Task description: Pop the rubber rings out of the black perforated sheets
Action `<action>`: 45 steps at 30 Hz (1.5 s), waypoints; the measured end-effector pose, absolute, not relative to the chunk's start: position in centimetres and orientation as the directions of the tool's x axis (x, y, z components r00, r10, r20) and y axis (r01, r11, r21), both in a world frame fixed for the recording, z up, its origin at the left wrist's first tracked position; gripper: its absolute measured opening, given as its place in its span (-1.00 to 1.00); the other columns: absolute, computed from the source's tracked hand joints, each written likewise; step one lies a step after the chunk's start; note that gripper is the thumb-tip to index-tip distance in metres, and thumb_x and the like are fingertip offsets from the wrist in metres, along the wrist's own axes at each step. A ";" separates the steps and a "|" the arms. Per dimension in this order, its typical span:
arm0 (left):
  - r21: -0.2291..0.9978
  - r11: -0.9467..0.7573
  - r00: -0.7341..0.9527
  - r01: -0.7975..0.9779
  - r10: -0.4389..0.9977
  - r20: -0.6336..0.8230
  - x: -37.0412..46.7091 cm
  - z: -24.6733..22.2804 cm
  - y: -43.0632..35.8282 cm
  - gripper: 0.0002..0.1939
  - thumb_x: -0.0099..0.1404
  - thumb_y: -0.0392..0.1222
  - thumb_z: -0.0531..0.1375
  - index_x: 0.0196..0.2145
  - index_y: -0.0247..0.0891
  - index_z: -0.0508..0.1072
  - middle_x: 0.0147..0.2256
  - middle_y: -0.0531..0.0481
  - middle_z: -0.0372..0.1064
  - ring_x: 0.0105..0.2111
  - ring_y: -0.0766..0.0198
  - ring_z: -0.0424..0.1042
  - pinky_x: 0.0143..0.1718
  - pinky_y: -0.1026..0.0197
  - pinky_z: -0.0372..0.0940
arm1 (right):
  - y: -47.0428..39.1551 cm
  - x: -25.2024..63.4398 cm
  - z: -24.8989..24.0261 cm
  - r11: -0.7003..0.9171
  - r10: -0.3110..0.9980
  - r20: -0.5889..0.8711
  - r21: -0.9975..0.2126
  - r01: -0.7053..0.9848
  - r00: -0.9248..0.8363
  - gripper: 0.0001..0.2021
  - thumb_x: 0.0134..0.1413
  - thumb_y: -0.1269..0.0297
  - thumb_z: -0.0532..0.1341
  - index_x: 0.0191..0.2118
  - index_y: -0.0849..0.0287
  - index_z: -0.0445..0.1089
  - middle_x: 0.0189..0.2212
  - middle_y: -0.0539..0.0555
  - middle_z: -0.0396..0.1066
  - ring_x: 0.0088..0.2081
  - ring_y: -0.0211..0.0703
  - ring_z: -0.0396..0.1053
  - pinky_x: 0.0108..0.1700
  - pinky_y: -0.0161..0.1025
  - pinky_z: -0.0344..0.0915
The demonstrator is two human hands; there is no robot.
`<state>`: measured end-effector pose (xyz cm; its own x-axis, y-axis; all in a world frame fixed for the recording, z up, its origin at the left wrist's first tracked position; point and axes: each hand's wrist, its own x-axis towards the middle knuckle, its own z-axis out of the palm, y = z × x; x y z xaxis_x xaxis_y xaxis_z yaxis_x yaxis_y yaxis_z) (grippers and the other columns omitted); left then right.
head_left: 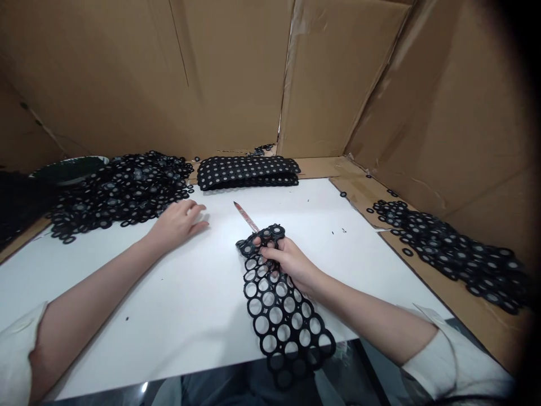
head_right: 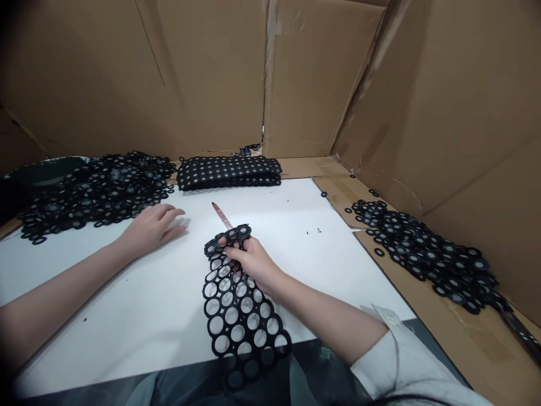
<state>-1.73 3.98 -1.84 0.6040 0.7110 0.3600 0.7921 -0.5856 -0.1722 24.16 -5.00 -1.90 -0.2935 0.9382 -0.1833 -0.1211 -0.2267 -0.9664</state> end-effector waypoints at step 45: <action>0.526 -0.396 0.259 0.753 0.912 0.318 5.0 1.8 -3.2 -0.70 0.29 -0.13 -0.14 -0.42 -0.27 0.30 -0.51 0.05 0.30 -0.49 0.35 0.28 -0.50 0.29 0.17 | -6.1 22.9 -3.1 -0.055 0.819 -0.075 -0.997 0.052 -0.568 -0.79 0.14 0.20 -0.09 -0.21 0.15 0.18 -0.40 0.05 0.33 -0.48 -0.27 0.30 -0.45 -0.27 0.28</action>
<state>5.00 -3.24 1.79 0.2585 0.9123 0.3177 0.7527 -0.3964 0.5257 22.94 -6.15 -3.11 -0.5683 0.8194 -0.0749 0.0521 -0.0551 -0.9971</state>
